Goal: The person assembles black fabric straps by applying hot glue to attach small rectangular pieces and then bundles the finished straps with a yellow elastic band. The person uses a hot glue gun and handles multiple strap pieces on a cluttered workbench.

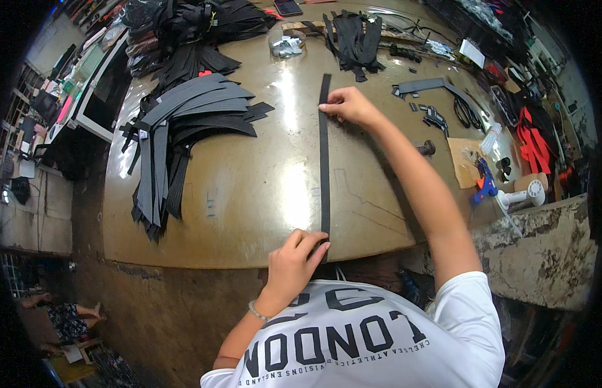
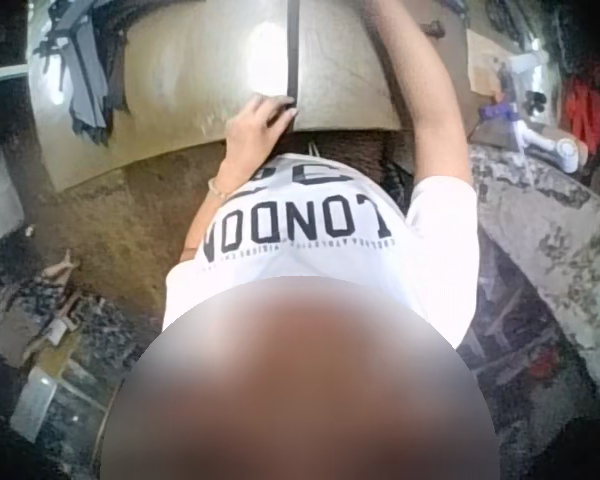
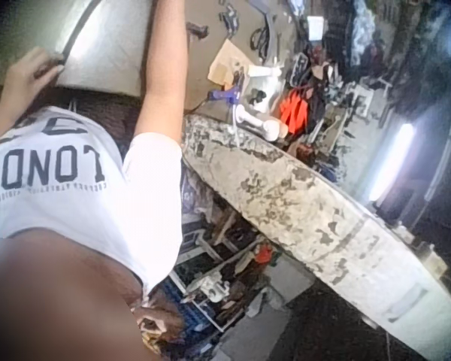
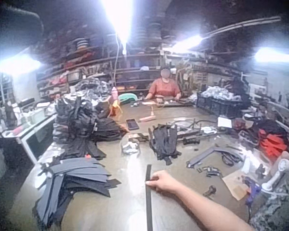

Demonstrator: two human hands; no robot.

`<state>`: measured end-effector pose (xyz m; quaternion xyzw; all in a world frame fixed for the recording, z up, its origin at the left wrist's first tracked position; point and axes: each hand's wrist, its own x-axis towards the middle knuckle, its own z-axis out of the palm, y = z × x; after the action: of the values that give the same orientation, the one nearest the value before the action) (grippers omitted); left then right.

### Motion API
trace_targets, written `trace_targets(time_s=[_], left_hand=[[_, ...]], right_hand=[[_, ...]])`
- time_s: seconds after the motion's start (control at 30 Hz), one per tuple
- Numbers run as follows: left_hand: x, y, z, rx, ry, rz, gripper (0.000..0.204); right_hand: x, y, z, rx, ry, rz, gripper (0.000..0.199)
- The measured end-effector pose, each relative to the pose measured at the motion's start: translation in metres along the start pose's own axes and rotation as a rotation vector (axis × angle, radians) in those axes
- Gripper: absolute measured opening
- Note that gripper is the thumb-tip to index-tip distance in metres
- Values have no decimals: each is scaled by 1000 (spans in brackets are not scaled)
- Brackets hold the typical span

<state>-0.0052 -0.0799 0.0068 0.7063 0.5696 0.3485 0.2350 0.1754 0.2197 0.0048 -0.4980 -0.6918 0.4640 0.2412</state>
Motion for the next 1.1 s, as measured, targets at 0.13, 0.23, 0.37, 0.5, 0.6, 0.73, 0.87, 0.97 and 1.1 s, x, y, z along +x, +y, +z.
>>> trace_targets(time_s=[0.13,0.23,0.37,0.5,0.6,0.73,0.87,0.97,1.1], left_hand=[[-3,-2,1,58,-10,82,13],[-6,-2,1,65,-1,104,14],[-10,-6,-2,59,29,202,17],[-14,-11,-7,85,-45,305,17],[-13,-14,-7,67,-64,310,17],[-10,-16,-3,33,-15,371,19],[-12,-18,0,69,14,361,18],[-14,-19,1,75,26,352,18],[-12,-20,1,77,20,359,18]], right_hand=[[17,21,28,-263,258,-190,38],[4,22,38,84,440,-198,34],[-56,17,50,-70,395,-262,24],[-92,18,62,-365,335,-481,15],[-89,10,64,-362,307,-449,15],[-101,-14,59,-286,290,-410,25],[-174,-20,29,-427,550,-416,30],[-249,10,-22,-497,1183,-74,26],[-322,75,-101,-686,1171,619,54]])
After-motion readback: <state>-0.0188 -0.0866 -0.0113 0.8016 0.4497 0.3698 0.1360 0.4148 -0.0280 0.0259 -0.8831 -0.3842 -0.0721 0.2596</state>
